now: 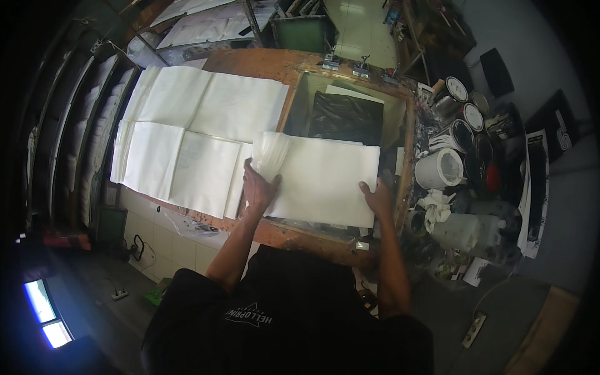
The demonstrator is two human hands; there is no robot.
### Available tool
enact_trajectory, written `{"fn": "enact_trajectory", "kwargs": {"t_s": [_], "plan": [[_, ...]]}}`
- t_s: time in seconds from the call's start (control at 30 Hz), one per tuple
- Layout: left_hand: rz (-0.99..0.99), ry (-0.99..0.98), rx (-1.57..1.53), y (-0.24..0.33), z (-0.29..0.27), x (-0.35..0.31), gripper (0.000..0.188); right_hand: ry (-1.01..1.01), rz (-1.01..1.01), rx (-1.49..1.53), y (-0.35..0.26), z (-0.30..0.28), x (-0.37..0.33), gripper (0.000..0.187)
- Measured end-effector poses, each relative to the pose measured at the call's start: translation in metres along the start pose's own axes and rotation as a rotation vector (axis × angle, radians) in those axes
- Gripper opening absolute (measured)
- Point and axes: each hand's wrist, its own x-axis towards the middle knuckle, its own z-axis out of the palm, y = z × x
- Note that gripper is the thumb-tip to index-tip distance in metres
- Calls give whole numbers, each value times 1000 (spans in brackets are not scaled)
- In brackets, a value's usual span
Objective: The person repeatedly folds white fabric sheets on a workbench, aligns them, and stacks them into neat piles. They periodically move to a nearby shelf to place the folded stacks and return to continue folding more sheets.
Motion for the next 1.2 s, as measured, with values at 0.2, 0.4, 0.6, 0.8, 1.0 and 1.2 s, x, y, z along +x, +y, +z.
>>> {"fn": "enact_trajectory", "kwargs": {"t_s": [0.2, 0.4, 0.6, 0.8, 1.0, 1.2], "plan": [[-196, -226, 128, -6, 4, 35, 96, 151, 253, -179, -55, 10, -3, 42], [-128, -279, 59, 5, -10, 43, 81, 309, -5, 89, -49, 28, -10, 24], [-93, -308, -365, -15, 24, 54, 77, 458, -67, 419, -54, 25, -9, 23], [-27, 58, -738, 60, -50, -15, 97, 535, -18, 757, -112, -39, -79, 33], [273, -90, -507, -3, 4, -14, 75, 434, -196, 583, -56, -11, -61, 40], [210, 45, -696, 20, 14, 16, 40, 277, -518, 344, -117, -68, -23, 35]]}}
